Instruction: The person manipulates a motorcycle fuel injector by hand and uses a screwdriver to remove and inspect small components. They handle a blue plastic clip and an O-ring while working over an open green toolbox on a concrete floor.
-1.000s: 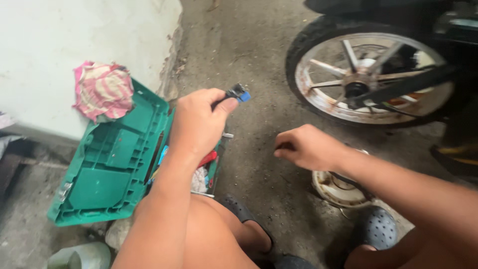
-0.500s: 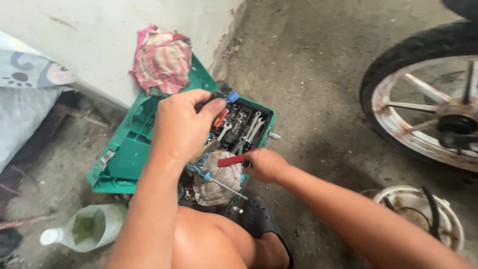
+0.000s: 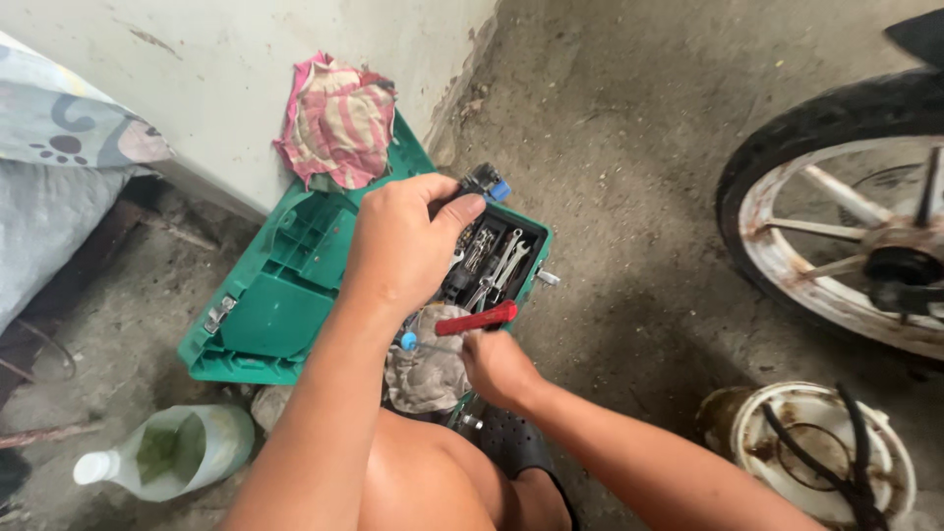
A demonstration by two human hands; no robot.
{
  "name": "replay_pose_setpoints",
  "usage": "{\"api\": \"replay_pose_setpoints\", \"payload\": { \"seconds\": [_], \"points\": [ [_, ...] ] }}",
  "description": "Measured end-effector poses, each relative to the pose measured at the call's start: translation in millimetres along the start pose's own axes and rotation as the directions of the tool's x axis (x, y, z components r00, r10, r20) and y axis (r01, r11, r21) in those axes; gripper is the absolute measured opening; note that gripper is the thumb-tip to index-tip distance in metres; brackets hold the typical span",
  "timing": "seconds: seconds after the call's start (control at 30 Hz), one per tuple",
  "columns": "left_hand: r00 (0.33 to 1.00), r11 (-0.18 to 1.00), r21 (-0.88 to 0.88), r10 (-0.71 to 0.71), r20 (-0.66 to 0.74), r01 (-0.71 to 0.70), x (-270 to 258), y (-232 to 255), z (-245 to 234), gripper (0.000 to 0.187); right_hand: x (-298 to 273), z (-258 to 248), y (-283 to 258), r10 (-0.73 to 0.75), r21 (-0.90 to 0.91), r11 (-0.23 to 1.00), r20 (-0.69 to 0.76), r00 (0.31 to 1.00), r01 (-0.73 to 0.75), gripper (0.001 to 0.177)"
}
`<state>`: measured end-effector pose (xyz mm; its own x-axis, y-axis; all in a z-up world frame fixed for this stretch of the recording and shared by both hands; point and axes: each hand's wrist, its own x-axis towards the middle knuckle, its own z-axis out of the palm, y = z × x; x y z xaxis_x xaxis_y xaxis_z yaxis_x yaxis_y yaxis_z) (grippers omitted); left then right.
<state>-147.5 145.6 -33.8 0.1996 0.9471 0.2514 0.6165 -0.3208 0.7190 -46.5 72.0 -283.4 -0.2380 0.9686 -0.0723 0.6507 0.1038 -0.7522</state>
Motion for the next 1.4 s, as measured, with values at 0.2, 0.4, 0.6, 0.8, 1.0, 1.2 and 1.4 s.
{"api": "replay_pose_setpoints", "payload": {
  "seconds": [0.2, 0.4, 0.6, 0.8, 1.0, 1.2, 1.4],
  "points": [
    [0.997, 0.979, -0.191, -0.072, 0.005, 0.071, -0.1, 17.5, 8.0, 0.023, -20.4, -157.3, -85.8, -0.050, 0.047, 0.997, -0.128, 0.990, 0.057, 0.018],
    [0.989, 0.730, -0.669, -0.058, 0.139, 0.137, -9.1, 44.3, 26.5, 0.017, -97.8, -294.8, -110.4, -0.069, 0.426, 0.836, -0.542, 0.837, 0.345, 0.023],
    [0.939, 0.331, -0.907, 0.132, 0.318, 0.261, -34.9, 92.7, 68.1, 0.021, -144.6, -331.9, -104.1, 0.056, 0.563, 0.799, -0.420, 0.906, 0.211, 0.028],
    [0.917, 0.053, -0.942, 0.217, 0.334, 0.331, -71.5, 146.1, 90.1, 0.029, -184.8, -353.4, -155.2, 0.174, 0.556, 0.831, -0.293, 0.940, 0.020, 0.030],
    [0.869, 0.063, -0.927, 0.329, 0.370, 0.370, -79.3, 160.4, 102.8, 0.034, -213.5, -360.6, -173.0, 0.104, 0.577, 0.757, -0.569, 0.816, 0.306, 0.029],
    [0.893, 0.291, -0.907, 0.246, 0.378, 0.304, -102.8, 172.9, 132.8, 0.037, -217.7, -367.7, -159.2, -0.015, 0.557, 0.568, -0.729, 0.684, 0.606, 0.025],
    [0.920, 0.258, -0.914, 0.159, 0.359, 0.312, -107.7, 179.0, 144.0, 0.028, -204.2, -360.8, -148.3, 0.049, 0.368, 0.872, -0.722, 0.690, 0.323, 0.028]
  ]
}}
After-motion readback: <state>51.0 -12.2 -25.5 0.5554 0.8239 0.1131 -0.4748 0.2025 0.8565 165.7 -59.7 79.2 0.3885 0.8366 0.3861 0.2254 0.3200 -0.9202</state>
